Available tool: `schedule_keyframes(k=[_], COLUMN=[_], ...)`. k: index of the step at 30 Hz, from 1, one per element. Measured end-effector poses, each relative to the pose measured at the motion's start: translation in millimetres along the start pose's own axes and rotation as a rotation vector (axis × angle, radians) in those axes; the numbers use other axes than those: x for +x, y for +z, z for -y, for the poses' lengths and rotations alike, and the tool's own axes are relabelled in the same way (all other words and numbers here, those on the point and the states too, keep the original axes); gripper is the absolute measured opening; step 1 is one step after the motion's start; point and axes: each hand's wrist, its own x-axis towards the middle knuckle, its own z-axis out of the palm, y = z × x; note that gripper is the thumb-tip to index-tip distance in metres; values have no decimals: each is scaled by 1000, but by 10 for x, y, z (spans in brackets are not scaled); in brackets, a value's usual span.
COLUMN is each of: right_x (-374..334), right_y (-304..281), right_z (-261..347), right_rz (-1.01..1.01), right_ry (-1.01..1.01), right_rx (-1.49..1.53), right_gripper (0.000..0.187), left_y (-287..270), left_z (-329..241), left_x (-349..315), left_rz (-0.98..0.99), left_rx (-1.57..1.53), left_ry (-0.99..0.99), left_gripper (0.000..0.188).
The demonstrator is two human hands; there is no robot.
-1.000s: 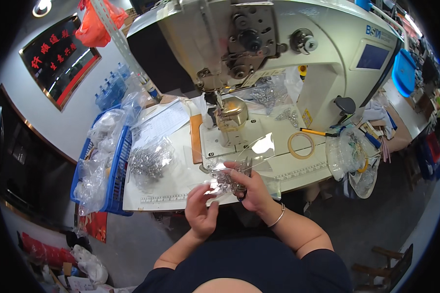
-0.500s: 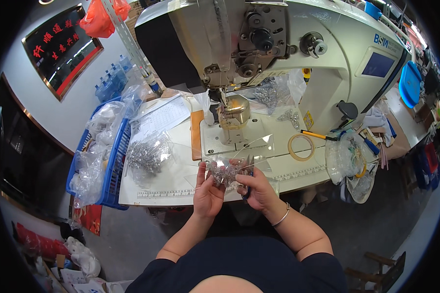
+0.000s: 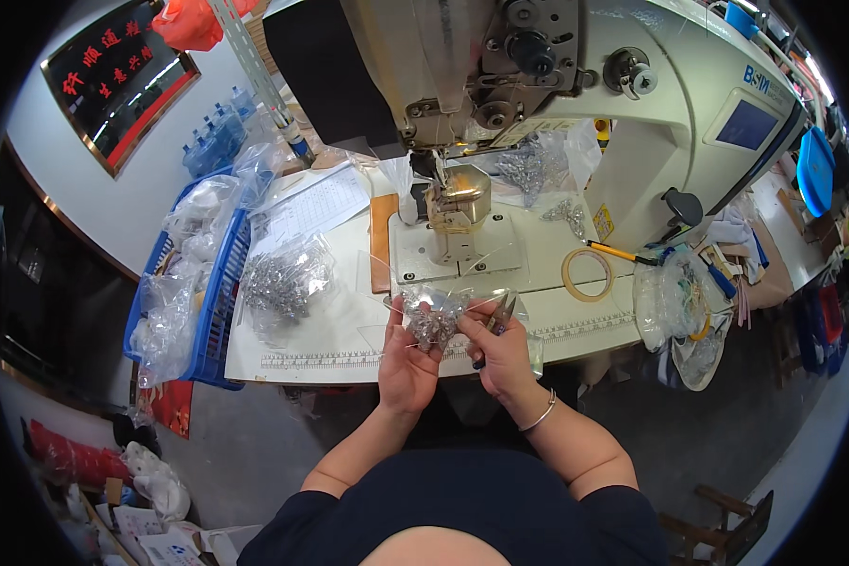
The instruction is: The person places small clear plastic pouches containing silver metallic items under the presser foot of a sewing machine. They sew the top edge of each pouch to seal it, then cut the thread and place the finished pouch on the table. This process is repeated for multiple pouches.
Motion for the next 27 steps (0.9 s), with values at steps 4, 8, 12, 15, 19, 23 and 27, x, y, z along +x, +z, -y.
schedule_keyframes(k=[4, 8, 12, 15, 19, 23, 27], right_x=[24, 33, 25, 29, 13, 2, 11], right_y=[9, -34, -15, -12, -12, -4, -33], right_z=[65, 58, 80, 86, 95, 107, 80], right_rz=[-21, 5, -22, -56, -60, -89, -91], right_ry=[41, 50, 42, 16, -2, 20, 12], right_rx=[-22, -21, -43, -87, -117, -114, -106], right_gripper=[33, 35, 33, 34, 33, 32, 32], left_y=[58, 62, 33, -5, 34, 55, 81], left_z=[-47, -68, -81, -65, -63, -40, -41], left_x=[3, 7, -17, -40, -48, -64, -74], left_rz=[-28, -30, -34, -16, -86, -135, -123], left_rx=[-142, -124, -104, -125, 34, 109, 130], left_ry=[-64, -89, -113, -138, -128, -111, -98], left_gripper=[43, 46, 47, 47, 50, 52, 54])
